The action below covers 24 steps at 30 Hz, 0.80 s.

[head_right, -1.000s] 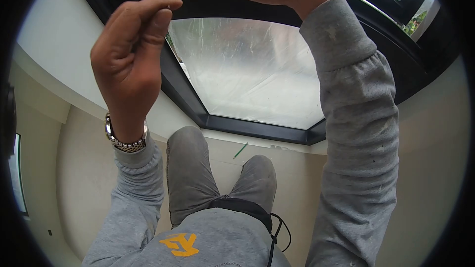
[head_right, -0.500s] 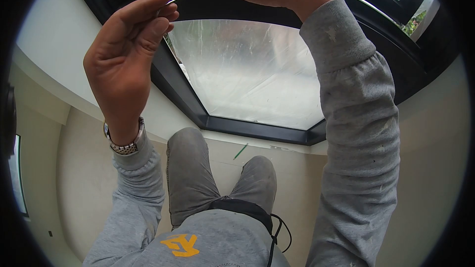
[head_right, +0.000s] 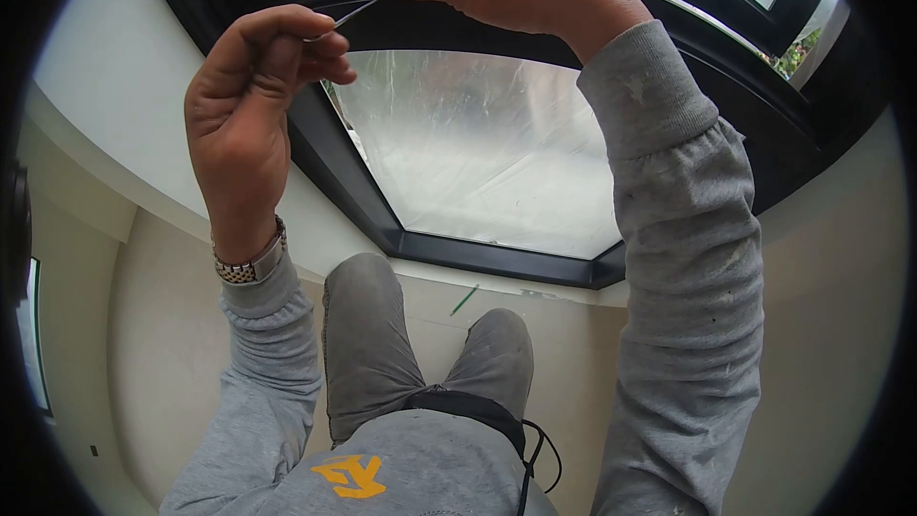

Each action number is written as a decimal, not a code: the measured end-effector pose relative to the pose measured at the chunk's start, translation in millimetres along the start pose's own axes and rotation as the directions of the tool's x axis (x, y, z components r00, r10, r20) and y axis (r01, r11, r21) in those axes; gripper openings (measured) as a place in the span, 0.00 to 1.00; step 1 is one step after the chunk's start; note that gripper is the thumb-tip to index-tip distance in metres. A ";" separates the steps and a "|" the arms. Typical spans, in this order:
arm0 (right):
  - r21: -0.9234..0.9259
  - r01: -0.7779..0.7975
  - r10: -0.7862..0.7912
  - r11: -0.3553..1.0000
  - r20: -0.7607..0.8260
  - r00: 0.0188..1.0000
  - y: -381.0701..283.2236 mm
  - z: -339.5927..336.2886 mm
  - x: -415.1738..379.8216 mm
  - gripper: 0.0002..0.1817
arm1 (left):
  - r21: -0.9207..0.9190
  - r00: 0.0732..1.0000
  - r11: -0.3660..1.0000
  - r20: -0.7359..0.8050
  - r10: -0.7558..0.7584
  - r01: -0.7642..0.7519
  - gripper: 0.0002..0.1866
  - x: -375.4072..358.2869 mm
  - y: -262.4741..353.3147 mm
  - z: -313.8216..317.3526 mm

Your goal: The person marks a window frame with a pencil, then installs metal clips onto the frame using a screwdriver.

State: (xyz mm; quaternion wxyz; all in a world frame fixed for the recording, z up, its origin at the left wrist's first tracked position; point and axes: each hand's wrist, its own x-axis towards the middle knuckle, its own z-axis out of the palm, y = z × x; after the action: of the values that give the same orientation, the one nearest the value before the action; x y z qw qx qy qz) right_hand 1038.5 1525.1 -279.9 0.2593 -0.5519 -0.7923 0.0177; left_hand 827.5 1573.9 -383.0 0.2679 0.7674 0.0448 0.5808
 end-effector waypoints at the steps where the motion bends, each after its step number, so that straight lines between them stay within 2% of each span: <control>1: 0.017 -0.057 0.056 0.998 0.034 0.998 2.3 0.0 3.7 0.13 | -0.071 0.998 0.996 0.009 -0.060 0.060 0.11 -0.3 0.2 2.4; 5: 0.040 -0.068 0.067 0.997 0.020 0.998 6.7 3.1 4.3 0.13 | -0.023 0.999 0.999 0.017 -0.042 0.043 0.12 -0.1 1.2 7.8; 8: 0.043 -0.059 0.059 0.997 0.011 0.998 9.8 4.9 4.4 0.13 | 0.011 0.998 0.999 -0.042 -0.050 0.050 0.13 0.7 -1.8 7.6; 11: 0.048 0.009 -0.009 0.999 -0.015 1.000 9.4 8.7 3.3 0.13 | 0.001 0.995 0.997 -0.062 -0.078 0.078 0.14 2.2 4.4 8.6; 13: -0.005 0.030 -0.030 1.000 -0.050 0.998 6.2 8.4 -6.0 0.13 | 0.066 0.974 0.979 -0.130 -0.184 0.194 0.14 2.3 10.9 12.1; 14: -0.022 0.036 -0.037 0.999 -0.061 0.997 10.5 11.2 -5.3 0.13 | 0.067 0.974 0.979 -0.131 -0.184 0.194 0.14 0.6 10.9 9.9; 16: -0.092 0.340 -0.351 0.936 -0.162 0.922 58.7 30.1 15.6 0.11 | 0.106 0.973 0.970 -0.107 -0.206 0.218 0.13 -3.1 10.0 4.3; 17: -0.093 0.340 -0.351 0.936 -0.163 0.922 62.1 28.6 17.2 0.11 | 0.106 0.973 0.970 -0.107 -0.206 0.217 0.13 -4.0 12.6 5.8; 19: -0.124 0.395 -0.410 0.910 -0.140 0.901 65.3 28.5 18.4 0.12 | 0.348 0.986 0.931 -0.155 -0.064 0.115 0.11 -4.7 20.1 10.6; 20: -0.122 0.396 -0.411 0.910 -0.140 0.901 48.7 23.2 15.4 0.12 | 0.349 0.986 0.930 -0.156 -0.065 0.116 0.11 -3.0 21.7 11.9; 21: -0.045 0.200 -0.203 0.979 -0.070 0.977 28.3 12.3 10.1 0.12 | 0.470 0.992 0.882 -0.114 0.046 0.013 0.09 -0.4 23.0 13.1; 22: 0.015 -0.011 0.011 1.000 0.014 1.000 8.8 4.3 5.8 0.13 | 0.579 0.987 0.810 -0.058 0.153 -0.091 0.08 1.8 23.4 13.6; 23: 0.014 -0.011 0.011 1.000 0.013 1.000 -2.3 1.4 3.5 0.13 | 0.579 0.986 0.810 -0.058 0.154 -0.092 0.08 3.9 22.9 13.0; 24: 0.019 -0.086 0.086 0.996 0.016 0.996 -11.2 -0.7 1.6 0.13 | 0.619 0.975 0.765 0.005 0.222 -0.178 0.08 6.0 21.9 12.1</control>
State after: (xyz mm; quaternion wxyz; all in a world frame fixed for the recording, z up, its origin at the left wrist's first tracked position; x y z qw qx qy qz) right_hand 1028.7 1522.0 -275.2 0.2578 -0.5827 -0.7696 0.0409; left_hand 835.2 1553.2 -369.8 -0.0616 0.7927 0.1586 0.5854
